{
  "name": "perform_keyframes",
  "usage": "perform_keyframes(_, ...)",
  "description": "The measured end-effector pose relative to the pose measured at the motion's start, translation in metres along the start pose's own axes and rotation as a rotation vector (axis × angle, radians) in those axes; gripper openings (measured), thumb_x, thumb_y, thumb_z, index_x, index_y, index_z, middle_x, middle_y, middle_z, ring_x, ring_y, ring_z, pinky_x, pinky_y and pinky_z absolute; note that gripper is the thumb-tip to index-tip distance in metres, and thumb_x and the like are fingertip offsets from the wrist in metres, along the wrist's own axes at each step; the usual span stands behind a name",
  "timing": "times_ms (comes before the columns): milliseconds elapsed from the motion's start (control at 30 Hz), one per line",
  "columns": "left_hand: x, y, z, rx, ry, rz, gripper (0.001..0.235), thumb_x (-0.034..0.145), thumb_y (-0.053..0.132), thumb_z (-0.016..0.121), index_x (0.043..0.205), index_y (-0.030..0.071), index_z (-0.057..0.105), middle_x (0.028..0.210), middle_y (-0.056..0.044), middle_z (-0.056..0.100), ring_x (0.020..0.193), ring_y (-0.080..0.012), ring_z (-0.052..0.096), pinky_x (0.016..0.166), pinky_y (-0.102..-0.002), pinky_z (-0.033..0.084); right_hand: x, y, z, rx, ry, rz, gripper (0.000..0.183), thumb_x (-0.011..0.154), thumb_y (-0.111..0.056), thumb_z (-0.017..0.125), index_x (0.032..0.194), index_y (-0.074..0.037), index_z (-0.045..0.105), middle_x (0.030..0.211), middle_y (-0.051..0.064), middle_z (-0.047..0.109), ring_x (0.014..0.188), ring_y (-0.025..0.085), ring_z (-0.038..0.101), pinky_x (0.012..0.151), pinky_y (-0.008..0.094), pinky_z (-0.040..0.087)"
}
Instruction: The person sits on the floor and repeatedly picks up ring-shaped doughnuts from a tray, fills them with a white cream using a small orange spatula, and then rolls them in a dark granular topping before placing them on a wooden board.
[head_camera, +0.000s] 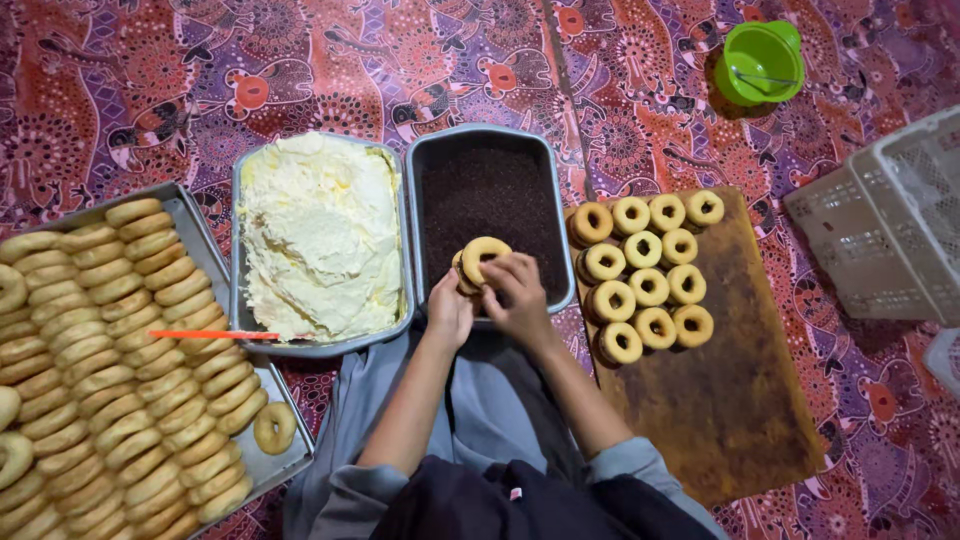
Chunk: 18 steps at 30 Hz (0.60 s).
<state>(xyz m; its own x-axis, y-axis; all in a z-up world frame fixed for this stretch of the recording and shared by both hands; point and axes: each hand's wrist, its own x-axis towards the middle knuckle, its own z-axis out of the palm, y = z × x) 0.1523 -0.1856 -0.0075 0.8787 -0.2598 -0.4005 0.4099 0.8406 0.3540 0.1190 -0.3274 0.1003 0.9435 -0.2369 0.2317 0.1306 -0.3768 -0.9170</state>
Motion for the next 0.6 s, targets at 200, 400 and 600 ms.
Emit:
perform_keyframes(200,-0.010,0.013,0.040,0.223,0.045,-0.152,0.034,0.104,0.025,0.045,0.127,0.004,0.058,0.130,-0.018,0.061,0.122,-0.0334,0.059,0.102,-0.057,0.049,0.013,0.019,-0.003,0.828,-0.060,0.895,0.045,0.082,-0.024,0.072,0.125,-0.022,0.059,0.119,0.009,0.064,0.108,0.029,0.061,0.088,0.048,0.054)
perform_keyframes(400,-0.071,0.037,0.072,1.673,0.255,0.661,0.054,0.085,0.018,0.073,0.134,0.006,0.056,0.158,-0.035,0.027,0.130,-0.0457,0.046,0.111,-0.052,0.037,0.003,0.124,-0.109,1.014,0.200,0.743,0.031,0.092,-0.028,0.073,0.118,-0.014,0.066,0.120,0.011,0.067,0.109,0.030,0.064,0.090,0.047,0.055)
perform_keyframes(600,-0.150,0.096,-0.006,1.354,0.467,0.785,0.035,0.087,0.007,0.066,0.120,0.000,0.061,0.144,-0.024,0.051,0.123,-0.0360,0.058,0.093,-0.041,0.053,0.049,0.206,-0.286,0.888,0.545,0.496,0.028,0.099,-0.028,0.069,0.123,-0.014,0.068,0.120,0.008,0.066,0.111,0.027,0.065,0.097,0.049,0.058)
